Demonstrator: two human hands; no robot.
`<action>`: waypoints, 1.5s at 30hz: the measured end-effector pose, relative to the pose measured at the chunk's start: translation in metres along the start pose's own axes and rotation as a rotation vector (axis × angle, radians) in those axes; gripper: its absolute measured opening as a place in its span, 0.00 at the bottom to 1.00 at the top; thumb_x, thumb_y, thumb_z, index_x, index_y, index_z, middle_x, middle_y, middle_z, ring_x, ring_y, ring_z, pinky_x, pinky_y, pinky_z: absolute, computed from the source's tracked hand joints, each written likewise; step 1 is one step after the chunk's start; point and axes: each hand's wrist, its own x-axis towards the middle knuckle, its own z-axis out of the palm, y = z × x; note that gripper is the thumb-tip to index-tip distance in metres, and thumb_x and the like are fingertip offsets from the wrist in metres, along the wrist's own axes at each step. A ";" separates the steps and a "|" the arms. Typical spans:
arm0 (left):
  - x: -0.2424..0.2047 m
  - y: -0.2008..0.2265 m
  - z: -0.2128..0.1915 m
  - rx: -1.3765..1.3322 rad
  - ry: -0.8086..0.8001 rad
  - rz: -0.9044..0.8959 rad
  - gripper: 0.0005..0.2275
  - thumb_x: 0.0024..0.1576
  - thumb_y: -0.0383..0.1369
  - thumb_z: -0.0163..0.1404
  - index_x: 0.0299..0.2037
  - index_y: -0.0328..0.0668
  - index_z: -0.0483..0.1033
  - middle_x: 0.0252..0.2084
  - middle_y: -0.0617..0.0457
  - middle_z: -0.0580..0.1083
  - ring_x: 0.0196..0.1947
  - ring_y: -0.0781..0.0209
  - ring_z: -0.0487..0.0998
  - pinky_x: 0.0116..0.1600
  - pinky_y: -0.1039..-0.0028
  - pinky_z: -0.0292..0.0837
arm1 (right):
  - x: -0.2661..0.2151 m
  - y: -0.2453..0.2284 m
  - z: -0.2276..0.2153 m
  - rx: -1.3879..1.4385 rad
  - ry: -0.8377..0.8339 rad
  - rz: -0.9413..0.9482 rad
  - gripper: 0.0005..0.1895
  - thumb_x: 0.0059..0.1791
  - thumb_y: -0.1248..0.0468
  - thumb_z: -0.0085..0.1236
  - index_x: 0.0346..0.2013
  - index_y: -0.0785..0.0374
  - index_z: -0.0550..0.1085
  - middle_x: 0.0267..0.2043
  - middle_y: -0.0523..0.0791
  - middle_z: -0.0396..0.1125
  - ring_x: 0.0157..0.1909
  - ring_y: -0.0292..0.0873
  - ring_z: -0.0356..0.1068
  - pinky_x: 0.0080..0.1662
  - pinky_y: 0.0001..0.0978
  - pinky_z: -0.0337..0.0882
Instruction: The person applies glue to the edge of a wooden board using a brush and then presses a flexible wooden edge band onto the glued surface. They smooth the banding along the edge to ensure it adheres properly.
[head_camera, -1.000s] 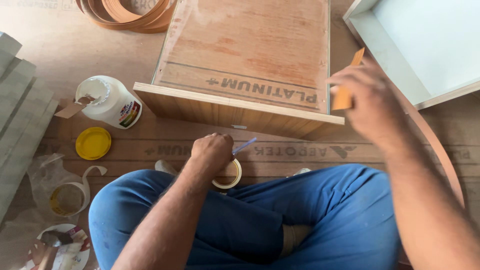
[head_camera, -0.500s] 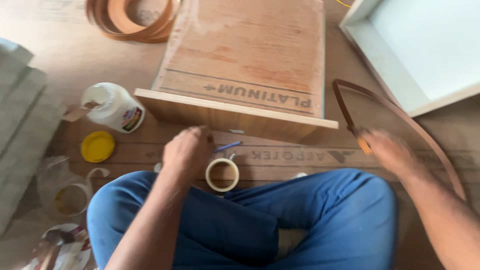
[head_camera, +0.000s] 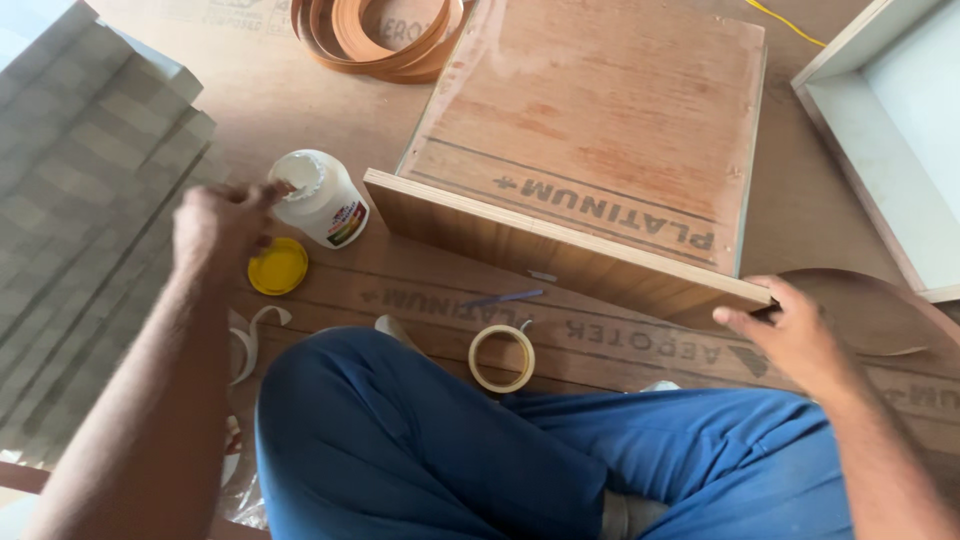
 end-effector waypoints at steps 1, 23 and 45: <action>-0.001 0.003 0.002 -0.126 -0.091 -0.120 0.13 0.59 0.40 0.60 0.44 0.37 0.81 0.34 0.47 0.81 0.29 0.58 0.82 0.35 0.68 0.78 | -0.002 -0.008 0.006 -0.076 0.064 -0.005 0.32 0.43 0.49 0.69 0.57 0.60 0.75 0.45 0.54 0.77 0.42 0.54 0.77 0.45 0.45 0.76; -0.004 -0.067 -0.011 -0.664 -0.081 -0.121 0.10 0.64 0.27 0.48 0.47 0.24 0.77 0.34 0.43 0.80 0.28 0.59 0.82 0.32 0.73 0.80 | -0.019 -0.113 0.038 -0.627 0.365 -0.232 0.33 0.42 0.35 0.66 0.42 0.62 0.83 0.67 0.52 0.64 0.68 0.56 0.59 0.67 0.53 0.58; -0.155 0.084 0.068 -1.270 -0.423 0.026 0.07 0.61 0.29 0.53 0.47 0.37 0.79 0.40 0.51 0.81 0.26 0.68 0.74 0.30 0.78 0.70 | -0.020 -0.144 0.084 -0.627 0.238 -0.661 0.48 0.44 0.49 0.64 0.73 0.58 0.53 0.75 0.50 0.51 0.77 0.53 0.46 0.73 0.55 0.47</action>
